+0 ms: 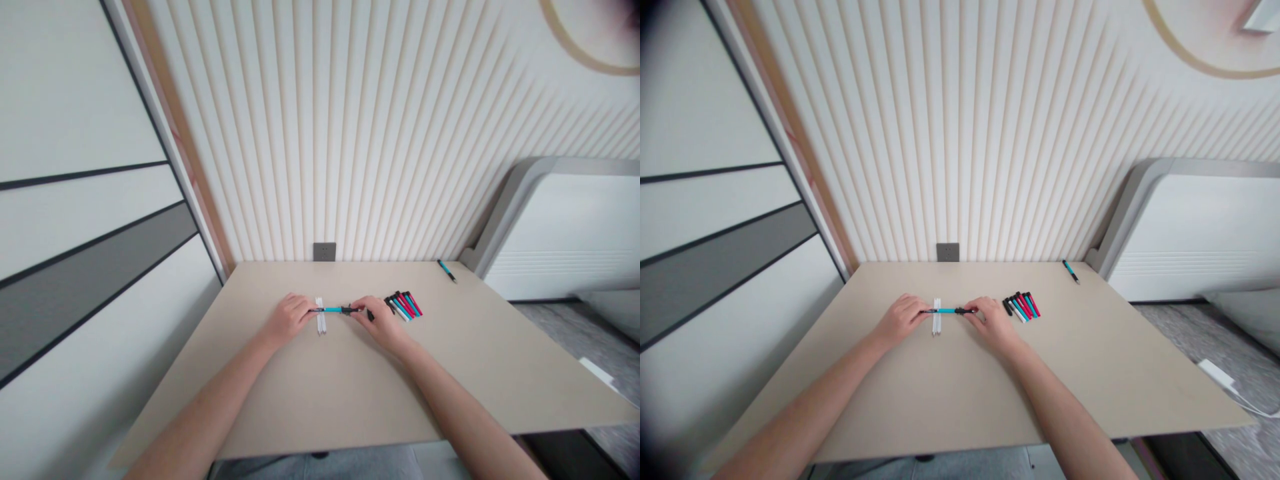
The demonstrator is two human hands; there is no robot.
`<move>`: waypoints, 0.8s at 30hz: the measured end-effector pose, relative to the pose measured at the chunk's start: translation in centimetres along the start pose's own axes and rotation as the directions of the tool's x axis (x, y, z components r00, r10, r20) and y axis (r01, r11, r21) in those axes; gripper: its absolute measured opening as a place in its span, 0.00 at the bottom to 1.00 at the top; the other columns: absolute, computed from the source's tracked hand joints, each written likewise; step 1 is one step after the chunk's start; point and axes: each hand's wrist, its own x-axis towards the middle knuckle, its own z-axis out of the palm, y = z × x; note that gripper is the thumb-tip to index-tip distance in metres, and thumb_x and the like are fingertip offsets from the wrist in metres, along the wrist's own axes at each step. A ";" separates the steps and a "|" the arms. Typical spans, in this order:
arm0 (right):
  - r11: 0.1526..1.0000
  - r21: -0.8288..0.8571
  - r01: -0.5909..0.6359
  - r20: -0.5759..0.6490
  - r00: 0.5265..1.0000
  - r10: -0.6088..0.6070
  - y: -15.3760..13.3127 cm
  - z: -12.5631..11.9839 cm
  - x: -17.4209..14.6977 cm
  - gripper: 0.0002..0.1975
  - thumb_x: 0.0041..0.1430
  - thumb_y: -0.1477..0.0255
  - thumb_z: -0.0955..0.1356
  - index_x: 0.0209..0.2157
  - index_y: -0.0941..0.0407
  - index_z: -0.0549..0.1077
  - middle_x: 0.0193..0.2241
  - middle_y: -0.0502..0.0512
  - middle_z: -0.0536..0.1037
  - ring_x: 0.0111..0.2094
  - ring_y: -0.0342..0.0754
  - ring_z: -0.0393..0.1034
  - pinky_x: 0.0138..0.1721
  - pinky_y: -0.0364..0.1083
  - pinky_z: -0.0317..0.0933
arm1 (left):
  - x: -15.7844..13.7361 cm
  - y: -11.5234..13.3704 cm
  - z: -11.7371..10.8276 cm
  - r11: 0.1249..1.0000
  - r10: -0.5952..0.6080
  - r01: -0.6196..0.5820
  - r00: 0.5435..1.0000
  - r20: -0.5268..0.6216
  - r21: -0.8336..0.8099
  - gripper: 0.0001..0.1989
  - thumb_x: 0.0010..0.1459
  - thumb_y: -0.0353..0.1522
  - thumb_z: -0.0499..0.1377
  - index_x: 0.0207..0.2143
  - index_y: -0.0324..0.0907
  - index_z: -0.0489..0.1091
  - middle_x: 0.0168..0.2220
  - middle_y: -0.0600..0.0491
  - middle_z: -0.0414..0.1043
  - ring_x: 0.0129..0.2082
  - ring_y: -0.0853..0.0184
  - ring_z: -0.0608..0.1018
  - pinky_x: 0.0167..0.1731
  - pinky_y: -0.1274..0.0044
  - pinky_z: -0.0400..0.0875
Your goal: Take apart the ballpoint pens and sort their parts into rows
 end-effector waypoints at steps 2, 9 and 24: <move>0.999 -0.044 -0.019 0.017 1.000 0.020 0.2 0.2 0.0 0.12 0.65 0.65 0.63 0.33 0.54 0.74 0.31 0.54 0.77 0.35 0.49 0.69 0.40 0.48 0.58 | 0.0 0.0 0.0 1.000 0.005 -0.005 1.000 -0.003 0.003 0.05 0.64 0.33 0.55 0.38 0.41 0.68 0.34 0.52 0.74 0.35 0.67 0.75 0.38 0.72 0.66; 0.998 0.010 -0.064 0.010 0.998 0.064 0.9 0.4 0.1 0.15 0.66 0.64 0.60 0.34 0.55 0.75 0.30 0.55 0.77 0.32 0.48 0.70 0.38 0.47 0.60 | 0.1 0.1 0.0 1.000 0.027 -0.027 1.000 0.005 0.010 0.05 0.64 0.33 0.55 0.38 0.41 0.67 0.34 0.52 0.74 0.35 0.67 0.75 0.37 0.72 0.65; 0.999 -0.024 -0.024 0.011 1.000 0.025 0.6 0.7 0.0 0.12 0.65 0.64 0.61 0.38 0.54 0.75 0.32 0.54 0.77 0.34 0.48 0.70 0.39 0.48 0.60 | 0.0 -0.1 0.0 0.999 0.028 -0.029 0.999 0.039 0.040 0.07 0.65 0.34 0.54 0.37 0.41 0.67 0.33 0.52 0.73 0.34 0.66 0.74 0.37 0.71 0.65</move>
